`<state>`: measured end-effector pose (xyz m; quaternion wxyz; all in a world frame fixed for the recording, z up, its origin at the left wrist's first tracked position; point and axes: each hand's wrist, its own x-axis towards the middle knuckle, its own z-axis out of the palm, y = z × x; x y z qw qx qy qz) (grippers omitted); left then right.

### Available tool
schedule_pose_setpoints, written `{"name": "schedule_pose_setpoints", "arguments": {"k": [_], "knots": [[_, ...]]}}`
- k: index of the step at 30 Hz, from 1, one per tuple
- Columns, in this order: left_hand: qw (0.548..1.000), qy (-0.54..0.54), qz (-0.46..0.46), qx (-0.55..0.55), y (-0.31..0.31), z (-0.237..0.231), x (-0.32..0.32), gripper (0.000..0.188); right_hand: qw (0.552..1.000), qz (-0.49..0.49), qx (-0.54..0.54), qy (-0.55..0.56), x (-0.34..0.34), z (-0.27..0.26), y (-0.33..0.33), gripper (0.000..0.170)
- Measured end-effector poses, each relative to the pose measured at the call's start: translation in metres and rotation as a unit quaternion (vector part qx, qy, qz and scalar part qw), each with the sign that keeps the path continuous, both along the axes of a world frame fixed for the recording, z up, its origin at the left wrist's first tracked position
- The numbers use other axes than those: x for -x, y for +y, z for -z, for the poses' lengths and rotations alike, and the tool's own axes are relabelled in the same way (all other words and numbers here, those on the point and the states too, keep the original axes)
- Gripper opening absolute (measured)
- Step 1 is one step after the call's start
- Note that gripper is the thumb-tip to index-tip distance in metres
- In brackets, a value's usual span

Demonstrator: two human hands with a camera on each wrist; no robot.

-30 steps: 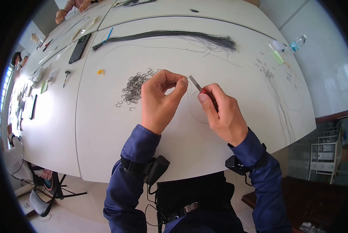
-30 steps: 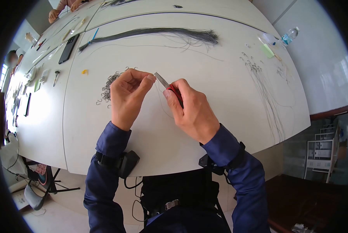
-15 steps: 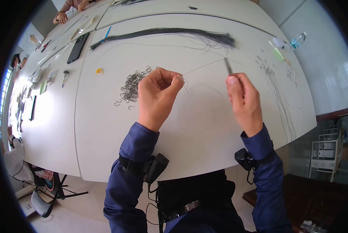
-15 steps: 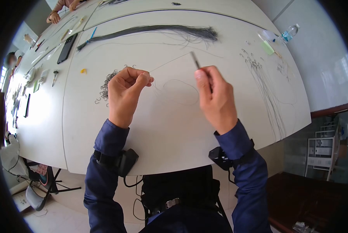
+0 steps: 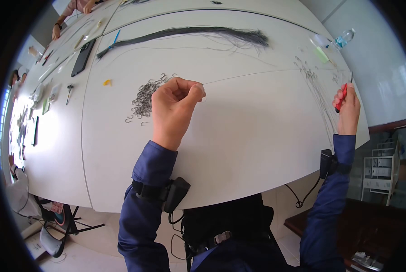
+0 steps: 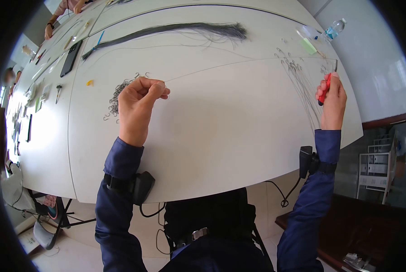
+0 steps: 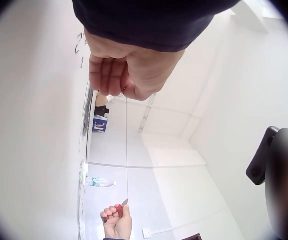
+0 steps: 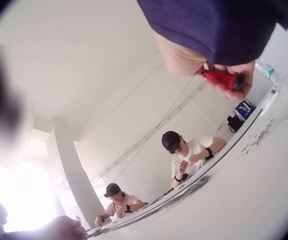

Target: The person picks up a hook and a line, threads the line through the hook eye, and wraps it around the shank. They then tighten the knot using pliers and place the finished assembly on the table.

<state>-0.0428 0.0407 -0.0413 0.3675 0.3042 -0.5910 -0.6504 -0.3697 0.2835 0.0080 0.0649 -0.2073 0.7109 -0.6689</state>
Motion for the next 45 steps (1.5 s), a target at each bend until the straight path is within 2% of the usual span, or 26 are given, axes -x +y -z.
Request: {"name": "schedule_pose_setpoints", "arguments": {"k": [5, 10, 16, 19, 22, 26, 27, 29, 30, 31, 33, 36, 39, 45], "knots": [[1.000, -0.006, -0.002, -0.005, 0.000, 0.000, 0.000, 0.013, 0.999, 0.027, 0.034, -0.012, 0.030, -0.004, 0.032, 0.030], [1.000, -0.017, 0.001, -0.004, -0.001, 0.001, 0.000, 0.010, 0.989, 0.069, 0.131, -0.026, 0.061, -0.003, 0.065, 0.030], [1.000, 0.013, -0.024, -0.014, -0.008, 0.006, -0.001, 0.017, 0.981, 0.108, 0.158, -0.044, 0.077, 0.004, 0.079, 0.030], [0.999, 0.010, -0.029, -0.009, -0.012, 0.000, -0.005, 0.020, 0.994, 0.061, -0.010, -0.090, 0.069, -0.003, 0.077, 0.028], [0.999, 0.038, -0.003, -0.014, -0.006, 0.001, -0.001, 0.023, 0.991, 0.035, -0.128, -0.001, 0.030, -0.011, 0.043, 0.030], [0.999, 0.021, 0.046, -0.001, 0.004, -0.003, 0.002, 0.024, 0.978, -0.119, -0.133, 0.111, -0.090, -0.031, -0.035, 0.028], [0.998, 0.015, 0.058, 0.008, 0.007, -0.005, 0.002, 0.023, 0.965, -0.203, -0.122, 0.115, -0.106, -0.031, -0.050, 0.025], [0.997, 0.003, 0.074, 0.029, 0.010, -0.007, 0.002, 0.021, 0.936, -0.311, -0.129, 0.101, -0.133, -0.025, -0.082, 0.027], [0.996, -0.001, 0.075, 0.040, 0.011, -0.006, 0.002, 0.020, 0.933, -0.332, -0.118, 0.070, -0.146, -0.017, -0.098, 0.026], [0.996, -0.004, 0.075, 0.051, 0.012, -0.006, 0.002, 0.019, 0.925, -0.353, -0.111, 0.085, -0.151, -0.004, -0.112, 0.025], [0.995, 0.004, 0.070, 0.066, 0.012, -0.005, 0.002, 0.016, 0.914, -0.381, -0.127, 0.055, -0.156, 0.005, -0.129, 0.024], [0.995, -0.001, 0.062, 0.077, 0.013, -0.007, 0.001, 0.014, 0.899, -0.413, -0.131, -0.060, -0.156, 0.011, -0.139, 0.023], [0.995, 0.003, 0.067, 0.076, 0.015, -0.008, 0.002, 0.012, 0.879, -0.448, -0.093, -0.130, -0.159, 0.011, -0.141, 0.022], [0.996, 0.008, 0.064, 0.067, 0.015, -0.007, 0.004, 0.013, 0.885, -0.440, -0.089, -0.127, -0.161, 0.016, -0.142, 0.025]]}}
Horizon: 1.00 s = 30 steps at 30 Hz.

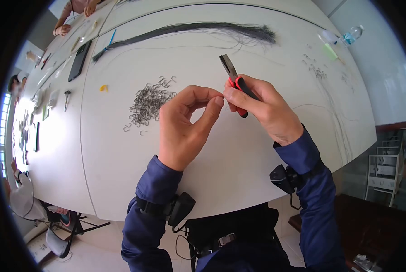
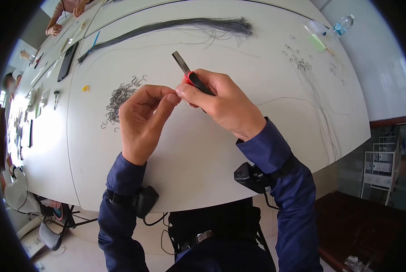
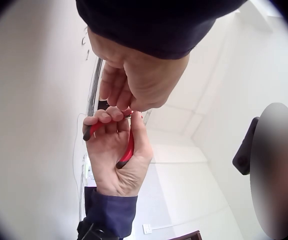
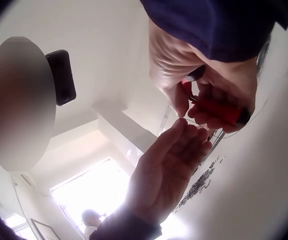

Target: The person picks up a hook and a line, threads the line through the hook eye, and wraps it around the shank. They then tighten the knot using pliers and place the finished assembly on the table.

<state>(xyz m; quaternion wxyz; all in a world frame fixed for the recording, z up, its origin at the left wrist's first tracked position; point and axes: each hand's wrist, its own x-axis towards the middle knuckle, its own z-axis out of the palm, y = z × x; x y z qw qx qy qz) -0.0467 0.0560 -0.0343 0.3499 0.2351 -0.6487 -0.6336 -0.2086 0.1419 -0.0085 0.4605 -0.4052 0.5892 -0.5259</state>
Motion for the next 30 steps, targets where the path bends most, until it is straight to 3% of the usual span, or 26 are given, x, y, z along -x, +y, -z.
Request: {"name": "schedule_pose_setpoints", "arguments": {"k": [9, 24, 30], "knots": [[1.000, -0.003, -0.024, 0.010, -0.0024, 0.0007, -0.0003, 0.014, 1.000, -0.008, 0.000, 0.012, -0.0012, -0.0001, 0.0020, 0.026], [0.995, 0.005, 0.022, -0.094, -0.0013, -0.0044, -0.0027, 0.019, 1.000, -0.002, 0.006, -0.019, -0.0009, 0.0036, 0.0034, 0.021], [0.998, -0.008, 0.020, -0.067, -0.0033, 0.0010, -0.0021, 0.015, 1.000, -0.009, 0.013, -0.016, -0.0025, 0.0080, 0.0025, 0.019]]}}
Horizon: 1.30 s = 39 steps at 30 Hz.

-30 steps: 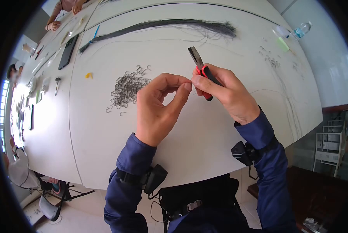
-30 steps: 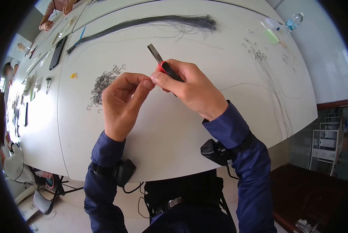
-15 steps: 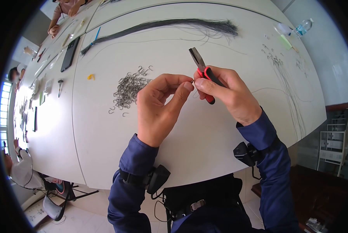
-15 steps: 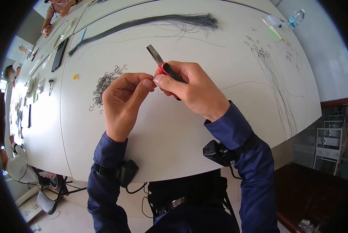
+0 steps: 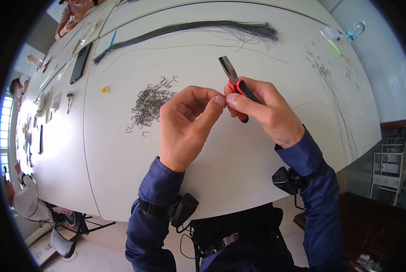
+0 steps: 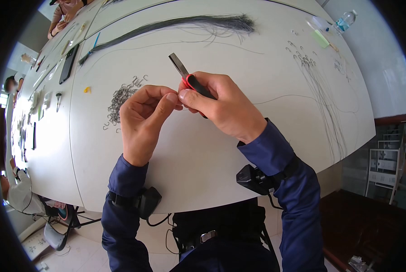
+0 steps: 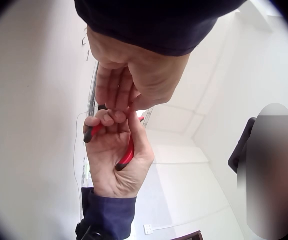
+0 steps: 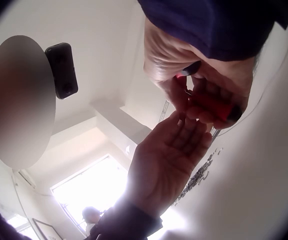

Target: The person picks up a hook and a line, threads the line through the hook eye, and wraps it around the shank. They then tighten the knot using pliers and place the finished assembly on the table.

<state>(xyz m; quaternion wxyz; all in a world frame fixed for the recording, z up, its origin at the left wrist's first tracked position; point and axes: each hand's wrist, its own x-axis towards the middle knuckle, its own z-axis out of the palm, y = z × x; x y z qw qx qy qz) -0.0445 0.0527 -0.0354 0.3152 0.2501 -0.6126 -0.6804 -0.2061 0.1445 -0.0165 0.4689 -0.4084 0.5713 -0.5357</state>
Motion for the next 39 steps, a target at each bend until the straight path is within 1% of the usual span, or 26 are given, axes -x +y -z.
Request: {"name": "schedule_pose_setpoints", "arguments": {"k": [6, 9, 15, 18, 21, 24, 25, 28, 29, 32, 39], "knots": [[1.000, -0.003, 0.009, 0.009, 0.001, -0.001, 0.002, 0.016, 0.999, 0.015, 0.010, 0.029, -0.003, -0.003, 0.001, 0.019], [1.000, 0.021, 0.018, -0.012, 0.000, 0.002, 0.002, 0.016, 0.999, 0.018, 0.009, 0.025, -0.003, -0.003, 0.001, 0.019], [1.000, 0.002, 0.020, -0.007, 0.000, 0.000, 0.001, 0.015, 0.999, 0.019, 0.018, 0.028, -0.003, 0.001, 0.000, 0.020], [1.000, 0.016, 0.009, -0.021, 0.000, 0.002, 0.002, 0.012, 0.998, 0.020, 0.012, 0.051, -0.002, 0.001, 0.001, 0.020], [1.000, 0.002, 0.010, -0.002, 0.000, 0.002, 0.002, 0.015, 0.995, 0.022, -0.010, 0.096, -0.001, -0.002, 0.002, 0.022], [1.000, 0.017, -0.018, 0.005, -0.002, 0.003, 0.002, 0.015, 0.986, 0.110, 0.036, 0.120, -0.004, -0.007, 0.004, 0.023], [0.999, 0.016, -0.028, 0.009, -0.003, 0.002, 0.001, 0.015, 0.987, 0.096, 0.044, 0.122, 0.000, -0.009, 0.006, 0.028], [0.998, 0.018, -0.056, 0.016, -0.003, 0.000, 0.001, 0.015, 0.999, -0.007, -0.030, -0.031, -0.001, -0.027, 0.015, 0.035], [0.998, 0.022, -0.063, 0.016, -0.002, 0.000, 0.002, 0.015, 0.997, -0.040, -0.053, -0.042, -0.001, -0.028, 0.017, 0.042], [0.996, 0.027, -0.081, 0.032, -0.004, 0.001, 0.002, 0.016, 0.991, -0.074, -0.106, -0.037, -0.005, -0.028, 0.019, 0.043], [0.995, 0.014, -0.093, 0.042, -0.003, -0.002, 0.002, 0.015, 0.991, -0.063, -0.110, -0.030, -0.008, -0.019, 0.016, 0.045]]}}
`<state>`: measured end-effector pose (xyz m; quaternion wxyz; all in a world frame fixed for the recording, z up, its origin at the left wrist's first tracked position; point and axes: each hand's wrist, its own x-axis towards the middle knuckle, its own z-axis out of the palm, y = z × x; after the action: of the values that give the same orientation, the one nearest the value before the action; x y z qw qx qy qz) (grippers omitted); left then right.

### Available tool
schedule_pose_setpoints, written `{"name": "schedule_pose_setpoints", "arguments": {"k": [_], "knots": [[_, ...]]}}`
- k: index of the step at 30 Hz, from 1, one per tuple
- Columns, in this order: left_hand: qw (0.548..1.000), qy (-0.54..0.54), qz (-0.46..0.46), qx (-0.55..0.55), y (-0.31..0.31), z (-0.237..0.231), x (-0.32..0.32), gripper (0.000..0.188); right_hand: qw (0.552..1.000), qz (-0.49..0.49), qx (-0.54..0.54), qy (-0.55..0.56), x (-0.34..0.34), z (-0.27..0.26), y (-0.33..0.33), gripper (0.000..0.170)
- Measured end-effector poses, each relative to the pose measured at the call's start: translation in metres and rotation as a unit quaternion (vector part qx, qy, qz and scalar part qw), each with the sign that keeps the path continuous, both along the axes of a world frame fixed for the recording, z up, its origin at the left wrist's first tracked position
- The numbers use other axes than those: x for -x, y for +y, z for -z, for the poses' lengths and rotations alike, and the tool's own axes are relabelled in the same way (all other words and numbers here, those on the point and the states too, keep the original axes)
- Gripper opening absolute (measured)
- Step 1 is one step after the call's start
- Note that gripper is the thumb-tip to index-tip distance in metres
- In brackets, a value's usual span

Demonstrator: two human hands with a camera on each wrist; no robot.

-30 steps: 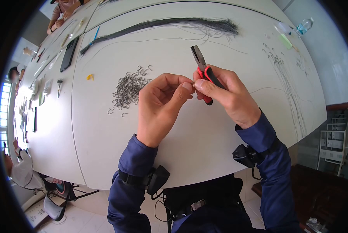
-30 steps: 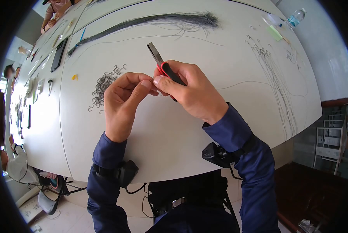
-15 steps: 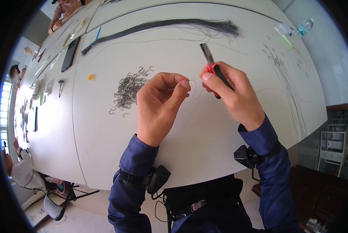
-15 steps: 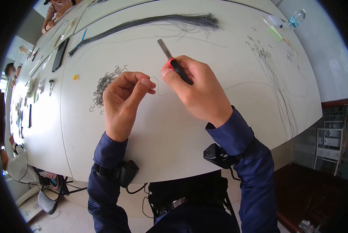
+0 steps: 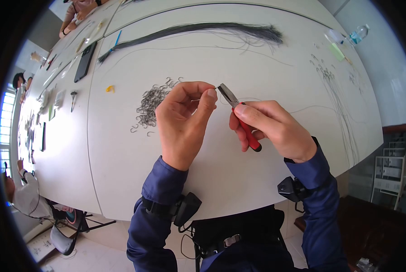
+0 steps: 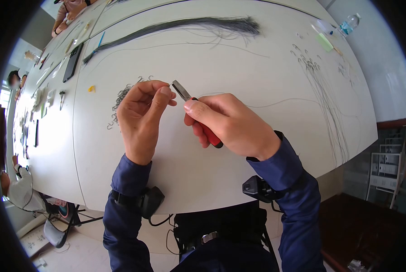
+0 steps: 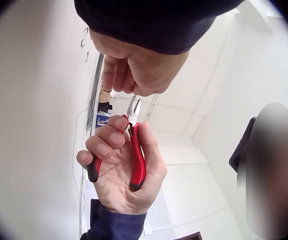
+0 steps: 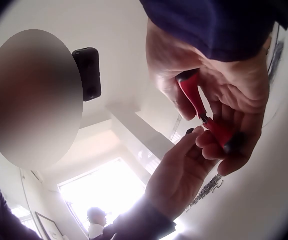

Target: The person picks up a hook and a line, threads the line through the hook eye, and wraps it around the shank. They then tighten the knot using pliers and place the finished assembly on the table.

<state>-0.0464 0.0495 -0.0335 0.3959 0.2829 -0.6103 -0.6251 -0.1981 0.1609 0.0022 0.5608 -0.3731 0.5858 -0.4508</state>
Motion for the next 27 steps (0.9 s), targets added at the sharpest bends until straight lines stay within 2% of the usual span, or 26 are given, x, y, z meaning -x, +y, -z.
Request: {"name": "schedule_pose_setpoints", "arguments": {"k": [27], "knots": [[0.999, 0.034, -0.009, -0.010, 0.0004, 0.0063, 0.0027, 0.020, 1.000, 0.017, 0.006, 0.024, -0.0088, -0.0008, 0.0011, 0.048]]}}
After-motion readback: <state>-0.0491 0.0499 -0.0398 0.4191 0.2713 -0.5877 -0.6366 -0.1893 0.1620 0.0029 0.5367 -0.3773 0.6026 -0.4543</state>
